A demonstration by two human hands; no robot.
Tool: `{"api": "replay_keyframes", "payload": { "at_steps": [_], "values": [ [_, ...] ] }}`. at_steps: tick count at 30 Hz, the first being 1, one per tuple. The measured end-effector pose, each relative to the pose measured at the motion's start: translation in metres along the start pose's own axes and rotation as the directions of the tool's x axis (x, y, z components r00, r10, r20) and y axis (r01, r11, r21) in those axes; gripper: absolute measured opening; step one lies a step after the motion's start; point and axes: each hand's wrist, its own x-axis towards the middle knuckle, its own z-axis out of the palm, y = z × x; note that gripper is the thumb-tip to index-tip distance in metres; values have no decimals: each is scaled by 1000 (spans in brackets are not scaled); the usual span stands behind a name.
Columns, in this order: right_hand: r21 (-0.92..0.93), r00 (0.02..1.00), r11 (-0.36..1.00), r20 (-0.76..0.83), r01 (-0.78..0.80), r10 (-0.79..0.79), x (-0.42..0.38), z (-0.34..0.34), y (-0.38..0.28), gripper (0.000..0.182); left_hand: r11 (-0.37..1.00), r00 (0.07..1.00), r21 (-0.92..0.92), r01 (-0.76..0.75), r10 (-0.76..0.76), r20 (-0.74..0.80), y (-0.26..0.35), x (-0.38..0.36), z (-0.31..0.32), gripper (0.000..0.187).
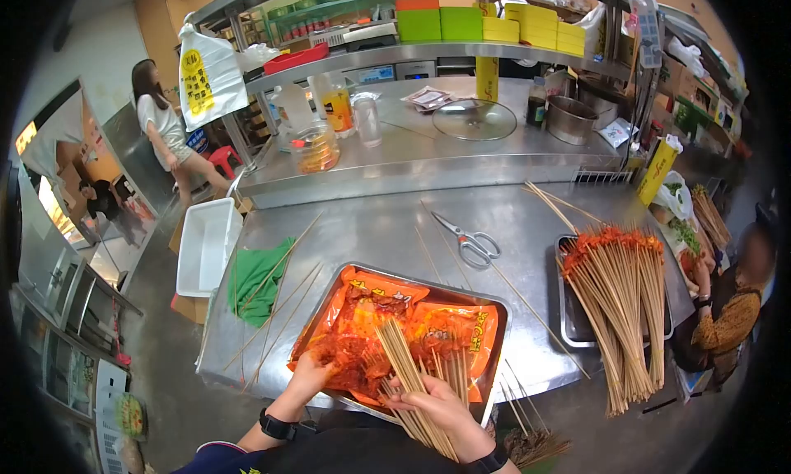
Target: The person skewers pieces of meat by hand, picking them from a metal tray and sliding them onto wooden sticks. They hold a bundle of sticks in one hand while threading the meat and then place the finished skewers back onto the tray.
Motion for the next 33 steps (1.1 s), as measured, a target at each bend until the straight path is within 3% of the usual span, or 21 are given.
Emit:
{"api": "replay_keyframes", "payload": {
  "at_steps": [2,5,6,8,12,14,18,21,23,26,33],
  "values": [
    [-203,998,979,-55,-31,21,-1,1,3,31,849,997,522,-76,81,13,-2,-9,-5,31],
    [-214,998,977,-63,-11,-3,12,11,5,30,692,995,717,-80,98,17,3,-9,-16,27],
    [-173,997,985,-71,-8,-5,11,8,7,29,702,996,709,-68,89,8,5,-11,-11,27],
    [-165,997,986,-71,22,-34,9,13,6,29,539,1000,842,-30,13,28,15,-12,-4,24],
    [-206,992,978,-115,25,-49,8,14,4,30,458,1000,889,-10,17,2,26,-9,8,24],
    [-252,990,968,-139,-15,-21,8,12,4,30,406,996,912,-64,-32,84,26,-7,11,22],
    [-287,992,957,-127,-37,0,10,8,9,31,460,987,885,-69,-98,127,28,-4,15,21],
    [-278,988,959,-156,-54,10,10,14,4,31,452,987,883,-126,-33,158,22,-1,12,18],
    [-278,983,958,-180,-72,21,10,16,3,30,370,996,925,-88,52,74,23,-2,13,25],
    [-241,983,968,-184,-69,24,9,13,4,29,310,993,947,-87,-51,108,14,3,9,25],
    [-266,989,963,-150,-40,-1,12,9,5,26,294,980,943,-156,-71,185,11,6,24,14]
  ]
}}
